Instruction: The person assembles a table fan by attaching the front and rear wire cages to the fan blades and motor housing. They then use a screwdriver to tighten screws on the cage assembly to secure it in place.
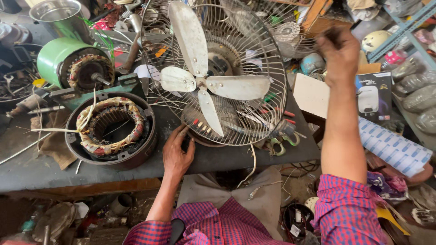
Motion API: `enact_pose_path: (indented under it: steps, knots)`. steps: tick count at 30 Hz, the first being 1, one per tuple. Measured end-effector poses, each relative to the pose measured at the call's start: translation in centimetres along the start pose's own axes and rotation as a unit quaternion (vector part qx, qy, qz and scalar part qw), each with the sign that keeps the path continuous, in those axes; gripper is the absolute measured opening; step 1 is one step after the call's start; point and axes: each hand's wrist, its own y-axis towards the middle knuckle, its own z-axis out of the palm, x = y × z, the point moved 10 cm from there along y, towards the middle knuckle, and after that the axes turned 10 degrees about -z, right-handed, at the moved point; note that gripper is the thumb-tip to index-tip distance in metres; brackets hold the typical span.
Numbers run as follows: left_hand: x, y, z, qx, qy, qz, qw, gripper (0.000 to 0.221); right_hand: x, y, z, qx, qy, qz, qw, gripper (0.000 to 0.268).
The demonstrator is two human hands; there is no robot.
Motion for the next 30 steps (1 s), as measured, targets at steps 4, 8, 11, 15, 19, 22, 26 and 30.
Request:
enact_pose_path:
  steps: [4, 8, 11, 15, 19, 22, 26, 30]
  knots:
    - [0.0, -0.2, 0.0, 0.005, 0.007, 0.002, 1.000, 0.040, 5.8, -0.4, -4.5, -0.032, 0.094, -0.017, 0.995, 0.013]
    - [-0.6, -0.4, -0.4, -0.012, -0.006, 0.025, 1.000, 0.041, 11.2, -1.7, -8.7, -0.074, 0.030, -0.027, 0.996, 0.021]
    - [-0.5, -0.7, -1.0, -0.026, -0.033, 0.023, 0.999, 0.041, 13.5, -1.5, -11.1, -0.080, 0.020, -0.032, 0.996, 0.022]
    - [-0.2, -0.6, -2.2, -0.059, -0.096, 0.005, 0.994, 0.040, 15.7, -2.1, -12.2, -0.073, 0.046, -0.039, 0.995, 0.018]
    - [-1.1, -0.4, -4.1, -0.092, -0.132, -0.008, 0.987, 0.045, 18.2, -2.6, -10.2, -0.044, 0.093, -0.036, 0.994, 0.015]
    - [-2.9, 0.4, -5.8, -0.100, -0.184, 0.002, 0.978, 0.051, 19.4, -3.1, -7.2, -0.015, 0.127, -0.026, 0.991, 0.013]
    - [-7.1, 2.0, -8.6, -0.078, -0.293, 0.046, 0.952, 0.062, 21.3, -4.2, -4.0, 0.023, 0.169, -0.007, 0.985, 0.010]
    - [-11.8, 3.0, -11.2, -0.029, -0.413, 0.094, 0.906, 0.093, 22.7, -4.8, -0.9, 0.053, 0.200, 0.008, 0.978, 0.009]
